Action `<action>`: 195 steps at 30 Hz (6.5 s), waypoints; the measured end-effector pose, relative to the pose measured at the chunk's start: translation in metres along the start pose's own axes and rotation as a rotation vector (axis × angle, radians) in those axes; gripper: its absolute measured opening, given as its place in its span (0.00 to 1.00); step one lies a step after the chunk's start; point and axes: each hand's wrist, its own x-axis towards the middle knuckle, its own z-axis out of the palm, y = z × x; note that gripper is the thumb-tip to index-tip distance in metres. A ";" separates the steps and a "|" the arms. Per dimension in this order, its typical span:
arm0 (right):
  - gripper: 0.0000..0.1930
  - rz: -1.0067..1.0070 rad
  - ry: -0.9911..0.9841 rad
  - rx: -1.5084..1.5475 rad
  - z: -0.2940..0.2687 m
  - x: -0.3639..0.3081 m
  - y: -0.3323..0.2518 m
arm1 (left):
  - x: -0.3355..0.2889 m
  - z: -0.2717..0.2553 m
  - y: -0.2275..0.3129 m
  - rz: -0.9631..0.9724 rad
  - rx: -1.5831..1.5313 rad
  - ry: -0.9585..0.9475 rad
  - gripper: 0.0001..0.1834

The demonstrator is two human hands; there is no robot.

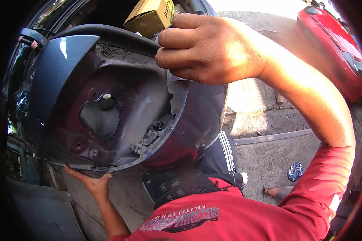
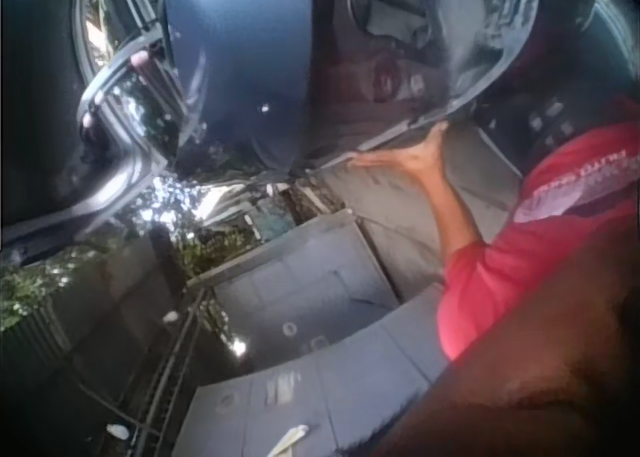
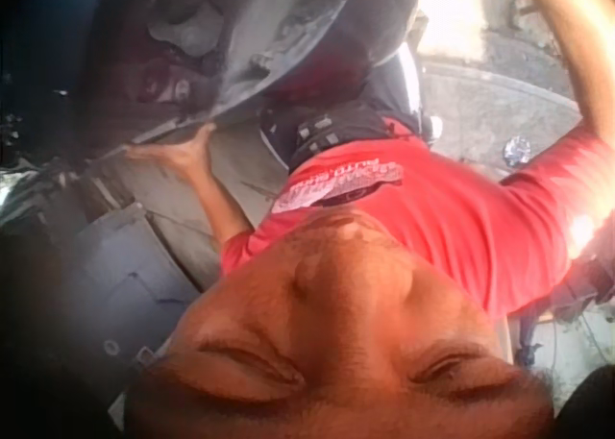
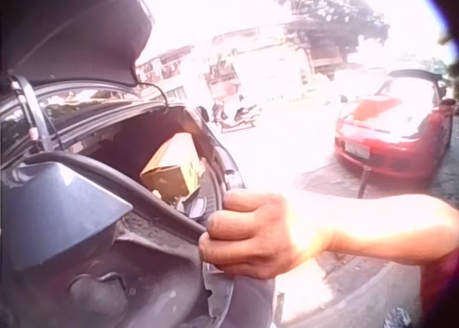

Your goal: The person removes a damaged tail light from a car trunk, then unpacks a new tail light from a box and prepares it for installation.

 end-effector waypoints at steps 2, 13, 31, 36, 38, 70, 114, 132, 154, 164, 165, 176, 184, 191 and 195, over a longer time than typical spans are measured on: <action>0.13 -0.080 -0.027 -0.022 -0.001 -0.002 0.015 | 0.002 0.000 0.005 -0.034 -0.009 -0.006 1.00; 0.09 0.094 -0.039 -0.069 0.003 -0.008 0.002 | 0.005 -0.001 0.011 -0.054 -0.043 -0.004 1.01; 0.14 1.040 -0.144 0.566 0.004 -0.091 0.000 | 0.005 -0.006 0.018 -0.054 -0.057 -0.009 0.96; 0.13 0.964 -0.154 0.473 0.004 -0.098 -0.031 | 0.006 -0.006 0.021 -0.068 -0.067 -0.022 0.97; 0.12 0.966 -0.141 0.466 0.000 -0.101 -0.043 | 0.006 -0.007 0.020 -0.061 -0.072 -0.022 0.96; 0.16 0.706 0.315 0.313 0.013 0.087 -0.185 | -0.002 -0.008 0.008 -0.058 -0.320 -0.056 0.79; 0.09 1.459 -1.329 0.648 -0.319 -0.095 -0.087 | -0.038 -0.105 0.163 -1.886 -0.801 -0.506 0.23; 0.12 1.477 -1.496 0.551 -0.377 -0.258 0.058 | 0.036 0.053 0.143 -2.473 -0.659 1.035 0.20; 0.11 1.205 -1.509 0.836 -0.261 -0.198 0.077 | 0.022 -0.029 0.202 -1.943 -1.542 0.322 0.13; 0.09 1.173 -1.526 0.914 -0.244 -0.187 0.076 | 0.026 -0.027 0.198 -1.962 -1.503 0.272 0.10; 0.08 1.098 -1.516 0.895 -0.236 -0.190 0.074 | 0.027 -0.029 0.195 -1.968 -1.473 0.246 0.09; 0.11 1.031 -1.271 1.093 -0.149 -0.029 0.073 | 0.023 -0.042 0.180 -1.824 -1.361 0.160 0.07; 0.09 0.953 -0.875 0.937 -0.092 0.006 0.100 | 0.018 -0.049 0.160 -1.706 -1.248 -0.020 0.09; 0.09 1.093 -0.679 0.805 -0.015 0.024 0.114 | 0.022 -0.055 0.150 -1.675 -1.090 -0.044 0.03; 0.09 1.139 -0.653 0.739 0.012 0.011 0.110 | 0.018 -0.066 0.134 -1.580 -1.049 -0.189 0.06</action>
